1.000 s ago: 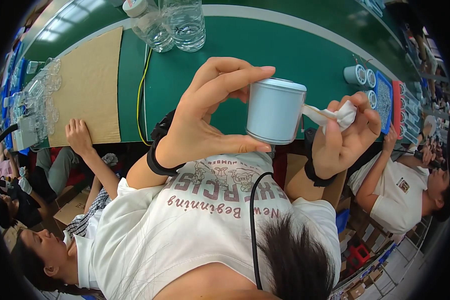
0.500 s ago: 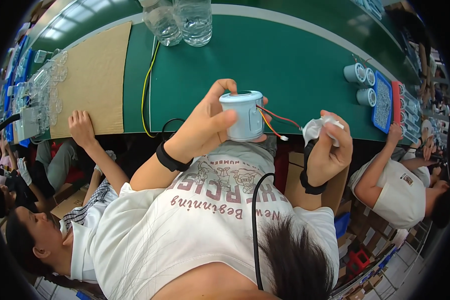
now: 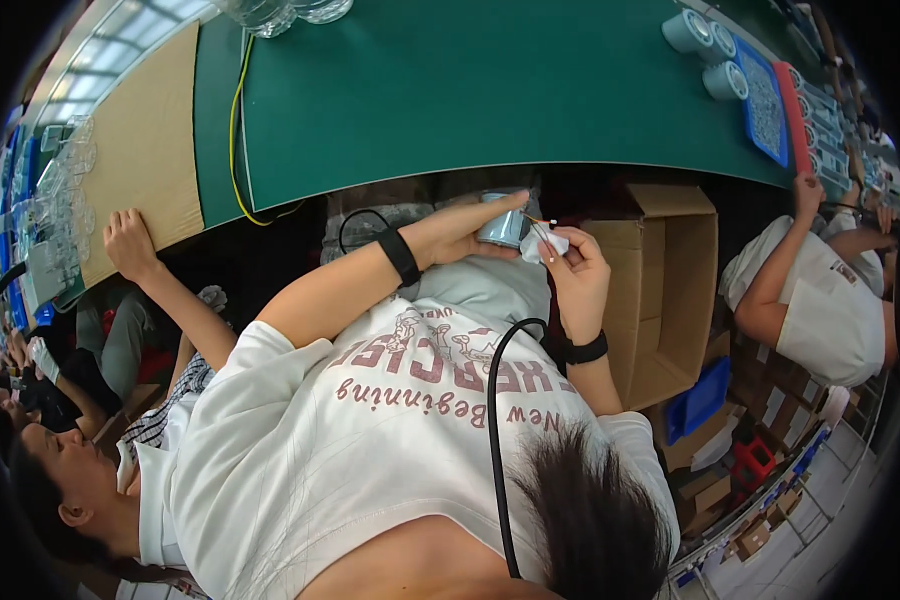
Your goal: Cleaning small cylindrical electronic components with a cloth at an assembly line station.
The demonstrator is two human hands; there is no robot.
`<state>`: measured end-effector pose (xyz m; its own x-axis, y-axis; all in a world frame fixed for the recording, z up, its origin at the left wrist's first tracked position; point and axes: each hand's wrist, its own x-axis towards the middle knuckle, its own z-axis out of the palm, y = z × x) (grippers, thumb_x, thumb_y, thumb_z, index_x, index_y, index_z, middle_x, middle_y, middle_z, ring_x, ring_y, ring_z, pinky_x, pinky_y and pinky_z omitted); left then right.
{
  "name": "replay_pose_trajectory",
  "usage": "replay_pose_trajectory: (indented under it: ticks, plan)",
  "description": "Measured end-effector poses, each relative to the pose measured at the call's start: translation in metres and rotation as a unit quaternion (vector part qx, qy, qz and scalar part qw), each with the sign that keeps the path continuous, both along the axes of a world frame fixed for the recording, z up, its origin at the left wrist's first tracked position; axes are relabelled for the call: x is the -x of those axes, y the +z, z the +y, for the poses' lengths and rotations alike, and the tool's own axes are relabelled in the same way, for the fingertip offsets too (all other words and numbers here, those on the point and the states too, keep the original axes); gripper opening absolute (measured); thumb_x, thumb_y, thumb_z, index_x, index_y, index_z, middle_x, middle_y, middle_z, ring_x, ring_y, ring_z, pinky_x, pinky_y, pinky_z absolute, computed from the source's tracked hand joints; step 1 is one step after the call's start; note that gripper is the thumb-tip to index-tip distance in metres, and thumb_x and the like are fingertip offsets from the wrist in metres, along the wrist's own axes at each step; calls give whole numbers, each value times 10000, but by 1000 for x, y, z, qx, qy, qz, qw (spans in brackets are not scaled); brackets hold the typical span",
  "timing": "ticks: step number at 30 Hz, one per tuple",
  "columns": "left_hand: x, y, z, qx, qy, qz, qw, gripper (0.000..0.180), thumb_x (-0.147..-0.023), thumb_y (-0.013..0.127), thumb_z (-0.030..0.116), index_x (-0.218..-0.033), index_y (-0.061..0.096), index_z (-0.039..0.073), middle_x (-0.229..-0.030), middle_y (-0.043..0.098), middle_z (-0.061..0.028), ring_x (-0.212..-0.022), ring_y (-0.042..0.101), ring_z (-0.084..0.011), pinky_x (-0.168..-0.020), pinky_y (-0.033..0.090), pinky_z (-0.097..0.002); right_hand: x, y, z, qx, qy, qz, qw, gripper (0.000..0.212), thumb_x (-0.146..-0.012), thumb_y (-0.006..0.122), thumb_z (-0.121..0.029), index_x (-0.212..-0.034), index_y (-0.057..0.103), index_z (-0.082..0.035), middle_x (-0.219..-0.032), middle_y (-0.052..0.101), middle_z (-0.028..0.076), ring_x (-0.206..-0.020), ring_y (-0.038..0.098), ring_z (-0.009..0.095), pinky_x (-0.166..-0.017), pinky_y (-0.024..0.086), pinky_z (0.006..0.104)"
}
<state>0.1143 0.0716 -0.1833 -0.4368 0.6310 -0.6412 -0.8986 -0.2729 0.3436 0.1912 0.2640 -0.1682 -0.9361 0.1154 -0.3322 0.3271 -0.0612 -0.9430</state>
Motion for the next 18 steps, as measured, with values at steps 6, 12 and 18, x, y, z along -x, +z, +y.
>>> replay_pose_trajectory:
  ticks: [6, 12, 18]
  plan:
    - [6, -41, 70, -15, -25, 33, 999, 396, -909, 672, 387, -1168, 587, 99, -1111, 623, -53, -1045, 617, -171, -912, 562, -412, 12, -38, 8, -266, -77, 116, 954, 173, -892, 690, -104, -965, 682, 52, -1027, 628, 101, -770, 627, 180, -692, 503, 288]
    - [23, -89, 105, -8, -44, 73, 996, 424, -874, 687, 464, -1118, 616, 125, -1051, 633, -31, -973, 623, -151, -836, 580, -382, 23, -46, 32, -415, -50, 133, 899, 224, -857, 722, -180, -916, 692, 34, -931, 645, 146, -704, 634, 288, -645, 505, 350]
    - [24, -77, 108, 81, -40, 113, 990, 433, -835, 725, 475, -983, 655, 74, -881, 667, -37, -753, 660, -157, -660, 593, -310, 28, -90, 45, -205, -105, 33, 973, 279, -853, 744, -231, -983, 663, 3, -859, 648, 77, -733, 613, 150, -680, 517, 279]
